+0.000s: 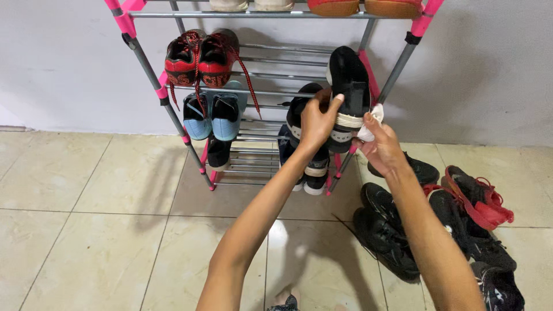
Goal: The person sits on the floor and wipes a black sneaker with a white cloth. They clean the sole, sides, and upper parts of the shoe, then place it on a metal shoe rack.
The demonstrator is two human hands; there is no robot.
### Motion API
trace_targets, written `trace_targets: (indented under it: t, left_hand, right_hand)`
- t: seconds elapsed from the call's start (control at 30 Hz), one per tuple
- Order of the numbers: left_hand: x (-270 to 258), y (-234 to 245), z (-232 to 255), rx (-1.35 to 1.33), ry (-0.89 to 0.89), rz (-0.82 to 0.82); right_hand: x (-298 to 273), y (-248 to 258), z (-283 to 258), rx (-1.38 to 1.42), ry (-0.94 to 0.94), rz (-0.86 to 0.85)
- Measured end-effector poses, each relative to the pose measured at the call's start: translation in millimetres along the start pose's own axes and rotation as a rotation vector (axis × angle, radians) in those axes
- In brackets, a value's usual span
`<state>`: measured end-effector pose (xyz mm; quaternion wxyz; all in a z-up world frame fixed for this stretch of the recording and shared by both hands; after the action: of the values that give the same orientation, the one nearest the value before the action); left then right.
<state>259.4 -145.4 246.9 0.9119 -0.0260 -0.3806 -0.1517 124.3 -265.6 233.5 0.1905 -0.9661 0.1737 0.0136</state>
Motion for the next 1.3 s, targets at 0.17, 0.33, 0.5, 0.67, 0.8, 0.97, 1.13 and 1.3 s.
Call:
trace_targets:
  t: [0.17,0.33,0.5,0.67,0.8,0.97,1.13,1.3]
  left_hand:
    - [-23.6,12.0,24.0,-0.041,-0.126,-0.093]
    - [-14.9,5.0,31.7,0.055,-0.111,-0.045]
    - [-0.5,-9.1,30.9,0.292,-0.269,0.001]
    - [6.9,-14.4,21.0,0.444,-0.269,0.010]
    - [11.5,-19.1,15.7,0.519,-0.294,-0.001]
    - [2.4,-24.6,10.0,0.572,-0.392,0.035]
    - [-110.4,-27.4,10.6,0.357,-0.354,-0.063]
    - [-286.7,-70.9,-29.8,0.144,0.006,-0.518]
  right_hand:
    - [8.1,9.3,11.3,-0.045,0.084,0.190]
    - [2.4,0.7,2.9,-0.015,0.245,0.219]
    - [7.9,-5.0,-5.4,-0.115,0.339,0.364]
    - [28.1,-3.0,-4.8,-0.176,0.415,0.511]
    - [26.0,-0.2,-2.1,-0.207,0.485,0.495]
    - [-27.2,46.8,27.4,-0.226,0.374,0.346]
    - [-100.6,149.4,88.9,-0.531,0.264,0.599]
    - [-183.5,240.3,190.3,-1.026,-0.026,0.799]
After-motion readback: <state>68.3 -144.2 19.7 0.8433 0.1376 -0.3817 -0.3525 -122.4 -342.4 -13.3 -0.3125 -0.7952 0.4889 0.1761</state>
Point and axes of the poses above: each hand's wrist, its own x-axis towards the middle knuckle, its own y-axis out of the back of the hand, z = x × y, the point moved 4 cm from there along x, towards the middle knuckle, and after that the axes turned 12 degrees about -y, right-handed, at the moved point
